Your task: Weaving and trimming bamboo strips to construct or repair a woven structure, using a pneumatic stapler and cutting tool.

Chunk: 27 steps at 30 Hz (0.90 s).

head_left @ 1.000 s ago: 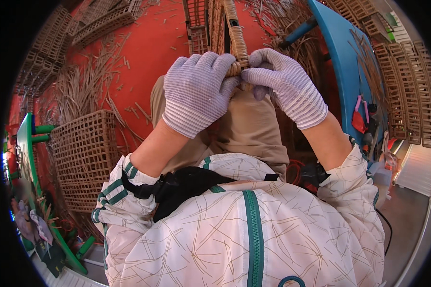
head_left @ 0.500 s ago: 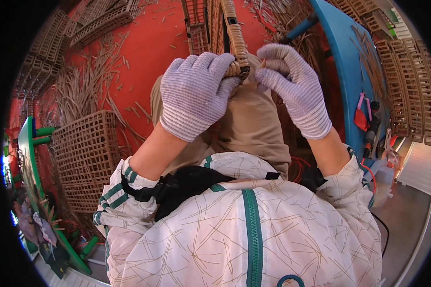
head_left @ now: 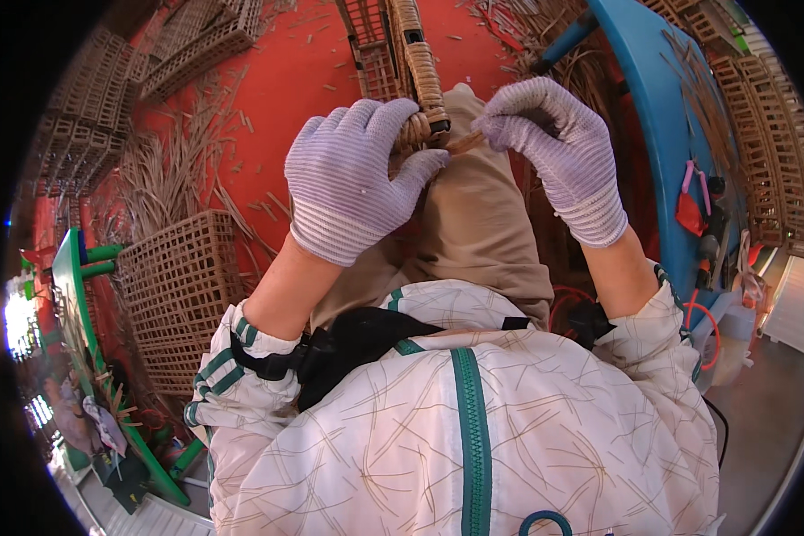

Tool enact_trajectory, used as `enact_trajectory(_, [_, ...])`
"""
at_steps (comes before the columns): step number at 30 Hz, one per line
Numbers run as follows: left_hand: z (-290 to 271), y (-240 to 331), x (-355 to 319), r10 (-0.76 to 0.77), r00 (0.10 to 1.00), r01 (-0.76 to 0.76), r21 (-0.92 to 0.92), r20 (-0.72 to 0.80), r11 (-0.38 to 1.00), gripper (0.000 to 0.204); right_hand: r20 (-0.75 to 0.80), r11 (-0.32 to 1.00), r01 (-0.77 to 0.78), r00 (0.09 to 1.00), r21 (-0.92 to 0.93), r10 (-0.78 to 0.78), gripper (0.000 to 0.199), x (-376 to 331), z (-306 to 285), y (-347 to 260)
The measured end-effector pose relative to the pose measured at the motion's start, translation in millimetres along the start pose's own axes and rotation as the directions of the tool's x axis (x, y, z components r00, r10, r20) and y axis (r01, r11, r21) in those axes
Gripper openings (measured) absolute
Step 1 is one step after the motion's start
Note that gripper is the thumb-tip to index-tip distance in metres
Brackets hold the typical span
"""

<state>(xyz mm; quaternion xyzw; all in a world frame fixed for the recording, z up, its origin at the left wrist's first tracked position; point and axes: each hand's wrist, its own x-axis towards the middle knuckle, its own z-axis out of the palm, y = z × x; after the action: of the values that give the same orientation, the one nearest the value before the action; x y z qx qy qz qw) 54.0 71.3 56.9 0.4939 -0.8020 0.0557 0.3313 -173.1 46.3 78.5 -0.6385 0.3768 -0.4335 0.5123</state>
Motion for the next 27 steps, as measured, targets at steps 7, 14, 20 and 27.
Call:
enact_trajectory(7, [1, 5, 0, -0.042, 0.998, 0.038, -0.082, -0.044, 0.996, 0.042, -0.005, 0.994, -0.065, 0.998, 0.083, 0.065, 0.015, 7, 10, 0])
enact_trajectory(14, [3, 19, 0, -0.038, 0.995, 0.021, -0.186, -0.092, 0.982, 0.022, -0.069, 0.945, -0.196, 0.973, 0.263, 0.222, 0.018, 3, 22, 11])
enact_trajectory(20, [-1, 32, 0, -0.183, 0.983, 0.182, -0.203, 0.013, 0.962, 0.014, -0.039, 0.899, -0.303, 0.943, 0.315, 0.332, 0.019, -13, 31, 8])
enact_trajectory(27, [-13, 22, 1, -0.102, 0.994, 0.094, -0.156, -0.039, 0.983, 0.018, 0.082, 0.882, -0.456, 0.89, 0.119, 0.449, 0.023, -5, 16, 3])
